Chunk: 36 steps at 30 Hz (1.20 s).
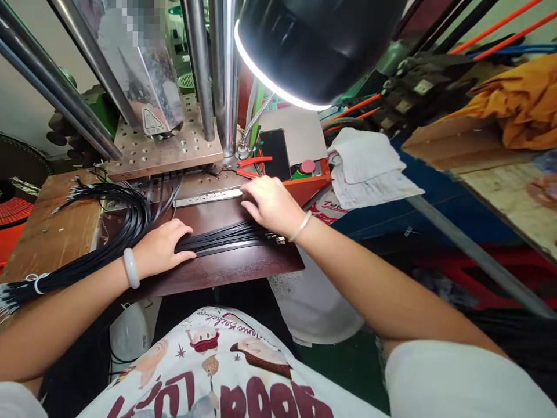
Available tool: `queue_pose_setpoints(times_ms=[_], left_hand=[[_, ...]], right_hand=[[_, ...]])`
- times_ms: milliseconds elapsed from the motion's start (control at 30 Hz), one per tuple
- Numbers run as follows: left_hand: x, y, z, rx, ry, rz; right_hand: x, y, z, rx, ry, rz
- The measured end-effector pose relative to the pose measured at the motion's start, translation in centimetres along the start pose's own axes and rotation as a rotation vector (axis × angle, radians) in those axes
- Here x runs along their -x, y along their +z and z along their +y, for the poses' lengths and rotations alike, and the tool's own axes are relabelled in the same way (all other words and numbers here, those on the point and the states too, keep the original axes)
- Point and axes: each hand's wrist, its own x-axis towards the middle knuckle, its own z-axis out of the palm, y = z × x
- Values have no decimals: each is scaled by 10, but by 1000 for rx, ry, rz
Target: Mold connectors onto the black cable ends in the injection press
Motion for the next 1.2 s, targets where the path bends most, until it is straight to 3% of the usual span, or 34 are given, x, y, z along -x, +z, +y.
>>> queue_pose_setpoints(times_ms=[133,200,367,500,700,833,1000,1033,1100,1200], left_hand=[[-18,-21,-9,168,-111,-352],[-27,-31,-15,347,-112,-464],[-40,-46,-15,776,-134,-582],[-49,-43,-11,688,-46,-570],[-57,-35,-16,803,-86,-524],[-60,-31,-12,753,-81,-444],[-53,-34,-8,994,-93,-562],[-50,-34,-10,992,-89,-540],[-43,-35,-18,891,-53,-389],[-37,-39,-29,479,139,64]], right_hand=[[54,-3,-18,-265,148,292],[73,1,-27,-338,227,394],[90,13,-36,-401,366,508],[92,14,-36,-390,330,537],[74,5,-47,-250,154,480],[32,8,-58,-217,-59,222],[-9,8,-60,20,-162,-35],[-10,3,-58,114,-151,-62],[-5,-10,-51,280,-115,-79],[3,-24,-39,362,-84,-18]])
